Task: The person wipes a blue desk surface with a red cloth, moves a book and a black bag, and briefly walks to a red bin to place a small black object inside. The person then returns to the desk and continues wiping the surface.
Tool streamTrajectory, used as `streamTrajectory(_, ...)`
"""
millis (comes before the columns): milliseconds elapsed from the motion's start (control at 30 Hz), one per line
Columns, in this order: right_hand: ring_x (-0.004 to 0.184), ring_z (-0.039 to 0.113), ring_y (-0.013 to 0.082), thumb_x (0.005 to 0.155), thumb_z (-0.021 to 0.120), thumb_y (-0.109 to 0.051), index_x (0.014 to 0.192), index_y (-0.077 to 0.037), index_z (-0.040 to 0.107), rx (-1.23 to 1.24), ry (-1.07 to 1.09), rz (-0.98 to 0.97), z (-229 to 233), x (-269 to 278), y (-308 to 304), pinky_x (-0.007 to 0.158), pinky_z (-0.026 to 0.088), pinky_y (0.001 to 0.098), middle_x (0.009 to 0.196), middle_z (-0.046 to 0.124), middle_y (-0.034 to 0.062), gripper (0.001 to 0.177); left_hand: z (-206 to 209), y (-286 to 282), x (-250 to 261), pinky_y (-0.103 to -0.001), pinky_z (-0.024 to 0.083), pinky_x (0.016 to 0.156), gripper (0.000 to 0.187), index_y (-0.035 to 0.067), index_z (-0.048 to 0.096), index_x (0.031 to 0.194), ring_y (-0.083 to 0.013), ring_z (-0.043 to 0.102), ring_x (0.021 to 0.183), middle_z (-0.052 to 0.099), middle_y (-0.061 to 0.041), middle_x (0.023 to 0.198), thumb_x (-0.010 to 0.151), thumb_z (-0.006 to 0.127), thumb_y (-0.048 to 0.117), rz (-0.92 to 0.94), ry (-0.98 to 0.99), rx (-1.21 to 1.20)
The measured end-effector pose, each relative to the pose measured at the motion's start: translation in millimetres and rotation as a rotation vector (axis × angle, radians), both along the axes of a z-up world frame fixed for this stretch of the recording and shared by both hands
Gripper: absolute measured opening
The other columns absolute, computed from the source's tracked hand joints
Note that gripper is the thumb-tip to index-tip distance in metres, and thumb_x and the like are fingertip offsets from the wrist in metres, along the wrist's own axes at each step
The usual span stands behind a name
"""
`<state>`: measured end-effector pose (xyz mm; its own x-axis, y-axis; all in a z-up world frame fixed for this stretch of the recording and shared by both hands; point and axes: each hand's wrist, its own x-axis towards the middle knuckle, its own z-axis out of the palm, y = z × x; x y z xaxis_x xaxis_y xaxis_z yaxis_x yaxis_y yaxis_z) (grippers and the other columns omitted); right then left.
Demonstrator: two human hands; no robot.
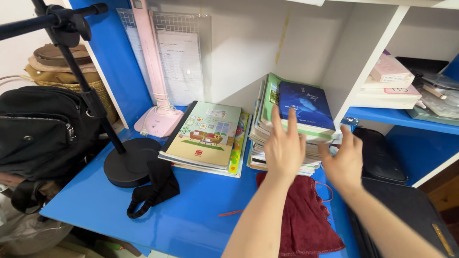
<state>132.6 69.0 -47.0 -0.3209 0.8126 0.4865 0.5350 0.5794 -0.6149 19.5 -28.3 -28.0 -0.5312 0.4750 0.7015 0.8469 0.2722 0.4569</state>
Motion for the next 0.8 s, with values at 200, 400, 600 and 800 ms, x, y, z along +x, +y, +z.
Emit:
streamTrajectory(200, 0.137, 0.045, 0.0512, 0.089, 0.067, -0.031, 0.167, -0.015, 0.01, -0.095, -0.248, -0.062, -50, 4, -57, 0.107, 0.043, 0.0666, 0.159, 0.03, 0.0265, 0.097, -99, -36, 35, -0.051, 0.041, 0.097, 0.067, 0.006, 0.041, 0.154, -0.0456, 0.046, 0.133, 0.032, -0.027, 0.153, 0.089, 0.055, -0.001, -0.242, 0.281, 0.115)
streamTrajectory(400, 0.147, 0.03, 0.0413, 0.082, 0.063, -0.045, 0.163, -0.005, 0.008, -0.039, -0.43, -0.012, -142, 25, -42, 0.116, 0.028, 0.0574, 0.164, 0.025, 0.0223, 0.105, -154, -50, 69, -0.055, 0.042, 0.103, 0.045, -0.002, 0.052, 0.137, -0.043, 0.054, 0.118, 0.052, -0.025, 0.136, 0.095, 0.055, 0.015, -0.011, 0.115, 0.004)
streamTrajectory(600, 0.16, 0.008, 0.026, 0.098, 0.027, -0.057, 0.162, -0.023, 0.017, -0.441, -0.709, 0.143, -138, 53, -40, 0.126, 0.015, 0.0526, 0.171, 0.013, 0.006, 0.072, -194, -26, 81, -0.062, 0.019, 0.118, 0.052, -0.001, 0.053, 0.143, -0.0408, 0.039, 0.143, 0.045, -0.029, 0.151, 0.097, 0.05, 0.023, -0.109, 0.035, -0.297)
streamTrajectory(800, 0.135, 0.049, 0.0422, 0.094, 0.053, -0.028, 0.143, 0.003, 0.048, 0.146, -0.313, 0.177, -164, 98, 29, 0.112, 0.04, 0.0503, 0.137, 0.057, 0.0248, 0.058, -157, 4, 120, -0.051, 0.043, 0.106, 0.048, -0.004, 0.05, 0.143, -0.0447, 0.051, 0.131, 0.053, -0.033, 0.139, 0.096, 0.05, 0.007, -0.374, -0.102, -0.02)
